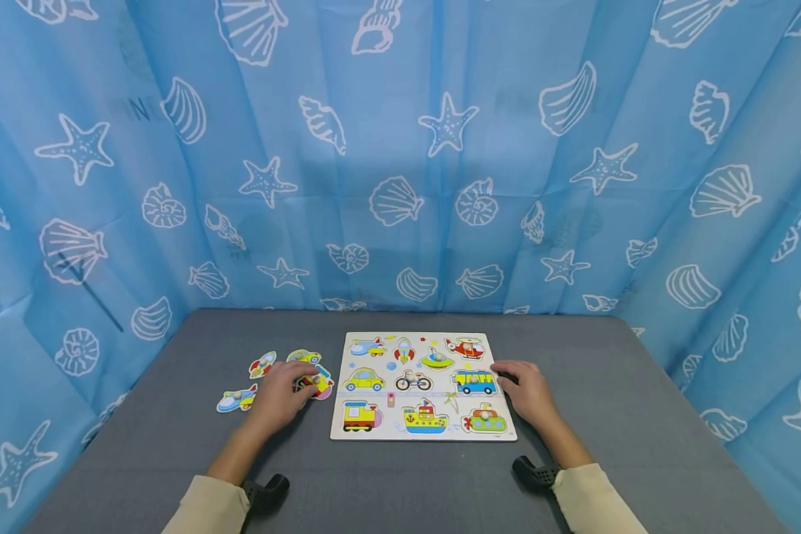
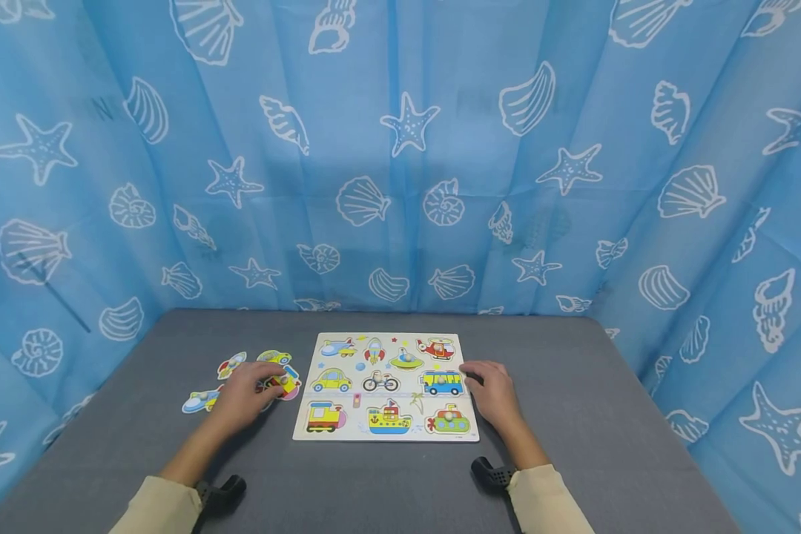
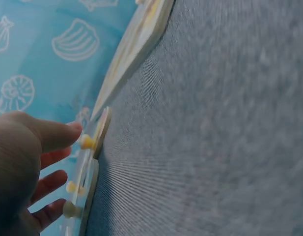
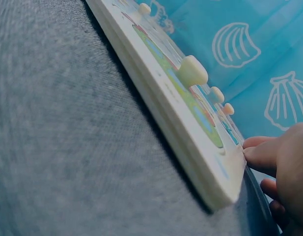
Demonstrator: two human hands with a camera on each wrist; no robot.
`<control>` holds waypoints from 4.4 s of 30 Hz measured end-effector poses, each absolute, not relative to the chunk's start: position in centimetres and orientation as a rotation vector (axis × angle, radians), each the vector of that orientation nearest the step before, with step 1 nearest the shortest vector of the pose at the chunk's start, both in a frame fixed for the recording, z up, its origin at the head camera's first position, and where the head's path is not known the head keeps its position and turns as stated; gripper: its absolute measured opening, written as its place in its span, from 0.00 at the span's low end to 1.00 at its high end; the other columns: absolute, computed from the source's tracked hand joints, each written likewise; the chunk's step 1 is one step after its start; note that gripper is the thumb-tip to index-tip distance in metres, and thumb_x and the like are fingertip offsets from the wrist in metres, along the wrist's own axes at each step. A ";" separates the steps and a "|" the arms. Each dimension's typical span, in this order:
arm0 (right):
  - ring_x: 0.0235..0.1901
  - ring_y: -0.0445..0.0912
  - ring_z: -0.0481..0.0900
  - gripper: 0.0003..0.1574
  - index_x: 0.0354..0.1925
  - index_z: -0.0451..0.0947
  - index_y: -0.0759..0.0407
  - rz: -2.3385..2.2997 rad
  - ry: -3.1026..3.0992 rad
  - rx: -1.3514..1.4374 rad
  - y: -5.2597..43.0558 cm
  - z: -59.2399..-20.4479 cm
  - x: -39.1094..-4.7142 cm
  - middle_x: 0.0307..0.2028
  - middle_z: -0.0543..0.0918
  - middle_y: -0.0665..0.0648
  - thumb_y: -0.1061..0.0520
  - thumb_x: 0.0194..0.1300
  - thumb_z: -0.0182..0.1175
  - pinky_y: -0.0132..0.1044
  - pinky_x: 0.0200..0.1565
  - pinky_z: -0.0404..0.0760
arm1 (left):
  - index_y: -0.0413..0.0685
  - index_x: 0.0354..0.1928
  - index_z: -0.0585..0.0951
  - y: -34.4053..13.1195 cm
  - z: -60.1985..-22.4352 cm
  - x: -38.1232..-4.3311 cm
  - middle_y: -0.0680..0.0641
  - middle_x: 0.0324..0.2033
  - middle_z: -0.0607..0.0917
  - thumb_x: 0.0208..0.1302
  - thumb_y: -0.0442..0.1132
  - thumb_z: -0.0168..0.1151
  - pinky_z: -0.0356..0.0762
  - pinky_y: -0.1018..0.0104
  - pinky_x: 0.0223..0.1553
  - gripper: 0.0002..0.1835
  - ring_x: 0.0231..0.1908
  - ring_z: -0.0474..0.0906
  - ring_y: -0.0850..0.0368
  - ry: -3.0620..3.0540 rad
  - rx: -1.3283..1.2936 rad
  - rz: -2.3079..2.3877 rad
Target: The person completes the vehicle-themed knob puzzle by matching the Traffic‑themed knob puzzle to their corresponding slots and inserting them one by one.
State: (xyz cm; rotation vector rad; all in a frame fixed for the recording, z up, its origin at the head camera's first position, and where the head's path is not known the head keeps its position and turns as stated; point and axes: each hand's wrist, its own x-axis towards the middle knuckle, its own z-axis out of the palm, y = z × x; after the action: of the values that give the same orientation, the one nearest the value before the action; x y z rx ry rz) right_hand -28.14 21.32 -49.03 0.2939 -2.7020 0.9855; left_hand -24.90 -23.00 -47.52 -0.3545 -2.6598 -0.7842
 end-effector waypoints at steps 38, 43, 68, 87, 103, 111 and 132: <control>0.66 0.66 0.58 0.22 0.58 0.76 0.68 1.139 -2.818 0.376 22.1 -48.1 -27.2 0.61 0.74 0.67 0.67 0.66 0.57 0.64 0.63 0.54 | 0.49 0.38 0.87 -23.0 -47.9 -26.4 0.49 0.40 0.85 0.58 0.38 0.70 0.72 0.47 0.46 0.06 0.43 0.76 0.46 -2.774 -0.254 -0.663; 0.66 0.67 0.58 0.22 0.58 0.76 0.68 1.130 -2.816 0.379 22.1 -48.1 -27.2 0.61 0.74 0.67 0.67 0.66 0.57 0.65 0.63 0.54 | 0.49 0.37 0.87 -22.9 -48.2 -26.5 0.49 0.39 0.85 0.58 0.38 0.70 0.71 0.47 0.46 0.06 0.43 0.77 0.46 -2.757 -0.239 -0.686; 0.67 0.67 0.57 0.22 0.59 0.75 0.68 1.124 -2.822 0.388 22.1 -48.0 -27.2 0.61 0.73 0.68 0.67 0.67 0.57 0.65 0.63 0.54 | 0.55 0.36 0.85 -20.3 -47.0 -24.1 0.54 0.39 0.85 0.56 0.43 0.73 0.69 0.46 0.52 0.07 0.46 0.76 0.49 -2.759 -0.267 -0.700; 0.67 0.67 0.57 0.22 0.59 0.75 0.69 1.127 -2.817 0.384 22.1 -48.2 -27.1 0.61 0.73 0.68 0.68 0.67 0.56 0.64 0.63 0.53 | 0.60 0.31 0.85 -18.1 -47.4 -22.5 0.57 0.36 0.83 0.53 0.46 0.74 0.71 0.53 0.43 0.06 0.40 0.73 0.56 -2.767 -0.399 -0.669; 0.67 0.65 0.57 0.22 0.60 0.75 0.67 1.111 -2.844 0.346 22.0 -48.2 -27.2 0.62 0.73 0.67 0.66 0.68 0.56 0.64 0.63 0.53 | 0.60 0.28 0.86 -16.6 -47.1 -22.4 0.59 0.32 0.81 0.51 0.49 0.76 0.69 0.57 0.41 0.07 0.37 0.72 0.58 -2.810 -0.459 -0.553; 0.67 0.66 0.57 0.22 0.60 0.75 0.67 1.107 -2.841 0.347 22.0 -48.2 -27.1 0.62 0.73 0.67 0.66 0.68 0.57 0.64 0.63 0.53 | 0.60 0.28 0.85 -16.2 -47.2 -22.4 0.60 0.31 0.80 0.51 0.49 0.75 0.68 0.58 0.39 0.07 0.35 0.70 0.59 -2.822 -0.481 -0.522; 0.67 0.66 0.57 0.22 0.59 0.75 0.67 1.113 -2.831 0.362 22.0 -48.2 -27.1 0.62 0.73 0.67 0.67 0.67 0.57 0.65 0.63 0.53 | 0.58 0.29 0.86 -15.6 -47.0 -22.2 0.59 0.31 0.80 0.51 0.48 0.76 0.67 0.59 0.37 0.07 0.33 0.69 0.59 -2.817 -0.478 -0.500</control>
State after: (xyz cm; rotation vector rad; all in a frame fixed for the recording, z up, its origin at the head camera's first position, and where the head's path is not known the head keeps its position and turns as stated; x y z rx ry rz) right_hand -27.10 22.04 -48.19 0.3621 -2.8307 1.1129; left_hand -22.22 -15.59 -47.01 -0.4775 -2.8167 -0.5001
